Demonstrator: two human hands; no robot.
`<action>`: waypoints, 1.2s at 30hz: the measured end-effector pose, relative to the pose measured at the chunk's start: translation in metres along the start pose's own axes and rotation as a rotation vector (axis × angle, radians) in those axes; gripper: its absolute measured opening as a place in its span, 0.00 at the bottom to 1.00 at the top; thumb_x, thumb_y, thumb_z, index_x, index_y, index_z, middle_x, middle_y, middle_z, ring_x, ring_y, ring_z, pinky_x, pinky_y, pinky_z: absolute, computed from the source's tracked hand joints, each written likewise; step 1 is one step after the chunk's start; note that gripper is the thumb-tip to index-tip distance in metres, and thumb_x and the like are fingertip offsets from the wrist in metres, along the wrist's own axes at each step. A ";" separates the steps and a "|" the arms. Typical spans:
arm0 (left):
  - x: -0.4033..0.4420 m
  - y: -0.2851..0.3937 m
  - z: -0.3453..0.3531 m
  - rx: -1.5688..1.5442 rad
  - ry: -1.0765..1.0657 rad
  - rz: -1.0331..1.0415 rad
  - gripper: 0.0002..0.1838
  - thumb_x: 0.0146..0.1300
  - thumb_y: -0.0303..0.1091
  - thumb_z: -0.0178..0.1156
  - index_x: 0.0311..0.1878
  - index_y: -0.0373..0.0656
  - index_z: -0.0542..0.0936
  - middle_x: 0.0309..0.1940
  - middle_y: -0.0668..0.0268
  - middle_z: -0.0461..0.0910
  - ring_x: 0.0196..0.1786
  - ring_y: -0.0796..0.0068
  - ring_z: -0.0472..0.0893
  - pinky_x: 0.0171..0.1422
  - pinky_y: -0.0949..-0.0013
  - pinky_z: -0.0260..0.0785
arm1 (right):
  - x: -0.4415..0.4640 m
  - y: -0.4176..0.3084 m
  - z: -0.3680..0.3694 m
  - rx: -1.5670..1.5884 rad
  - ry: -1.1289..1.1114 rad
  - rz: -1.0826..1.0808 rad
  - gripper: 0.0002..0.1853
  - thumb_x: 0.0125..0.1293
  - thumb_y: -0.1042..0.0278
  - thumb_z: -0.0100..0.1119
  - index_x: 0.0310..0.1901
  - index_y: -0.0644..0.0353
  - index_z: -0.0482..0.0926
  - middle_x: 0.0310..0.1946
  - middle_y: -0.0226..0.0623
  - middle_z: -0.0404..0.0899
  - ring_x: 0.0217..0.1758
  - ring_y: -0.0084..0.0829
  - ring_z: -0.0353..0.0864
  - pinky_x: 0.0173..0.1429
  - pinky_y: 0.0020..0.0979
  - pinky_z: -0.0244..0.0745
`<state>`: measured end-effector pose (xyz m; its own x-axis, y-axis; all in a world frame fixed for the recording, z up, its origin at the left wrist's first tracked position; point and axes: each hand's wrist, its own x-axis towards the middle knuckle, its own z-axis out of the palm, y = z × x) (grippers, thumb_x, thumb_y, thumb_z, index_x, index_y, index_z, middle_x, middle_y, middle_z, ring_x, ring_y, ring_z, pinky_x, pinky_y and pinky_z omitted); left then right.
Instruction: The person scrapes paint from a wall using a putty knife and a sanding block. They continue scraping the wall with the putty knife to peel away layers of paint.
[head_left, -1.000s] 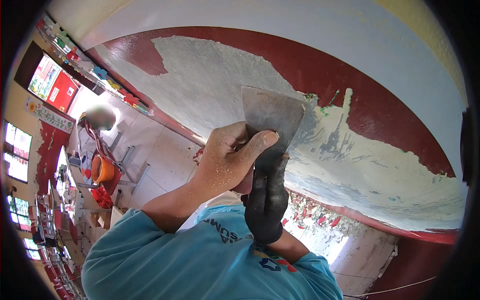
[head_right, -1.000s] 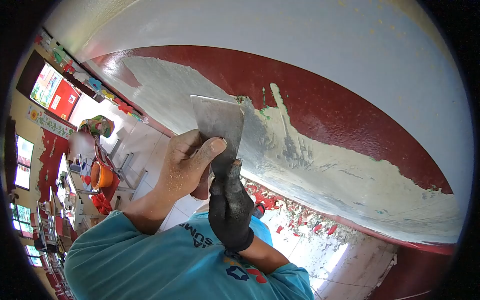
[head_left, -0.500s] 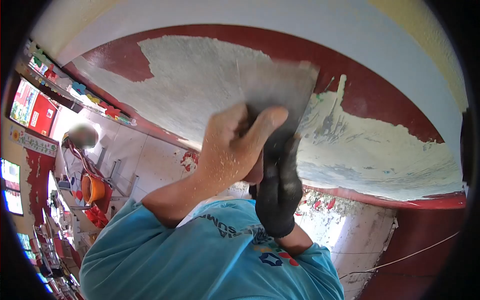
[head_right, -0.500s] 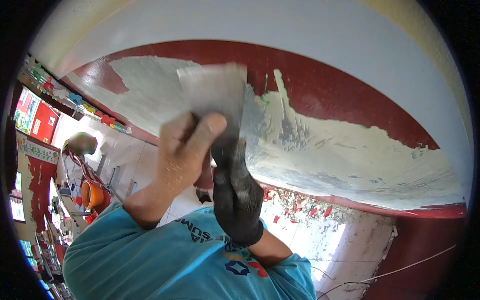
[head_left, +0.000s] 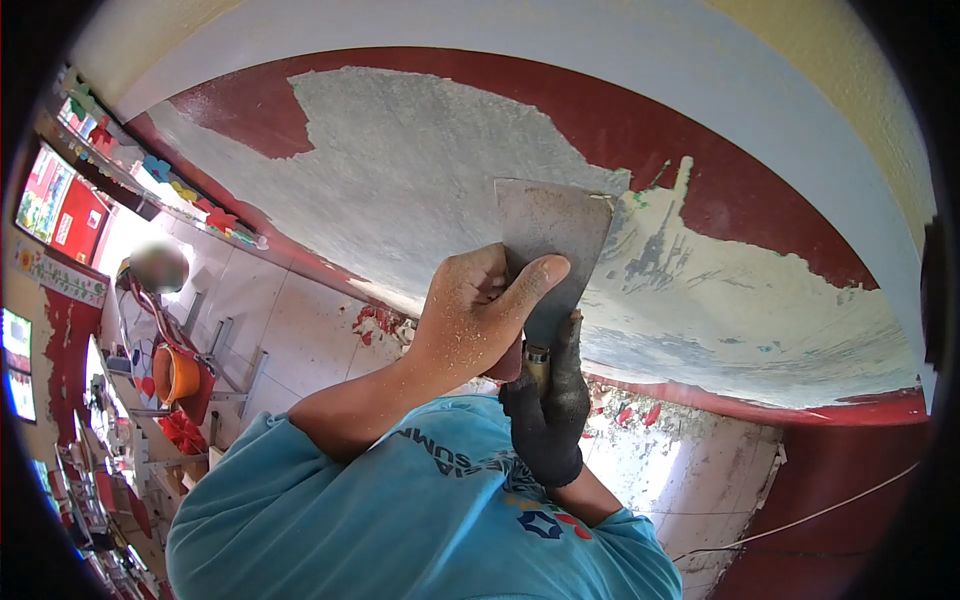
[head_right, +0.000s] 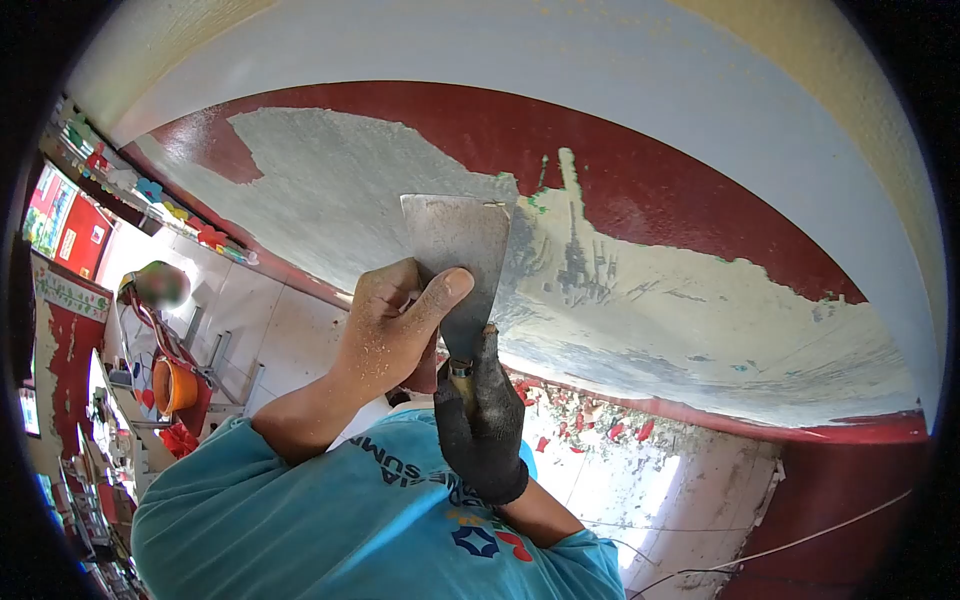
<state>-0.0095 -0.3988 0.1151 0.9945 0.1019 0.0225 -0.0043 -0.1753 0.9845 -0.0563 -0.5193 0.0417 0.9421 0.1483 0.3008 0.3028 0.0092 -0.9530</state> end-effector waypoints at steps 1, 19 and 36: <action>0.001 0.000 0.002 -0.018 -0.005 0.002 0.22 0.60 0.49 0.59 0.22 0.38 0.74 0.12 0.70 0.70 0.15 0.88 0.68 0.17 0.82 0.58 | 0.001 0.000 -0.002 -0.004 0.006 -0.002 0.31 0.59 0.80 0.50 0.65 0.73 0.53 0.31 0.45 0.77 0.29 0.32 0.78 0.33 0.29 0.73; 0.011 0.006 -0.027 0.213 0.199 0.302 0.12 0.59 0.36 0.62 0.27 0.40 0.72 0.11 0.72 0.71 0.12 0.93 0.65 0.15 0.85 0.50 | -0.002 0.011 -0.065 -0.360 -0.094 -0.252 0.29 0.54 0.79 0.58 0.60 0.60 0.66 0.31 0.47 0.79 0.31 0.37 0.81 0.34 0.32 0.75; 0.005 0.004 0.006 0.033 -0.066 0.082 0.22 0.59 0.47 0.61 0.38 0.32 0.77 0.24 0.61 0.80 0.26 0.81 0.76 0.27 0.77 0.67 | 0.004 0.002 -0.021 0.120 -0.050 -0.039 0.26 0.70 0.70 0.39 0.68 0.62 0.50 0.18 0.30 0.67 0.16 0.17 0.63 0.19 0.20 0.59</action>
<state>-0.0041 -0.4050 0.1183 0.9957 0.0215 0.0897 -0.0831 -0.2123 0.9737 -0.0490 -0.5397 0.0421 0.9208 0.1944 0.3382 0.3168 0.1335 -0.9391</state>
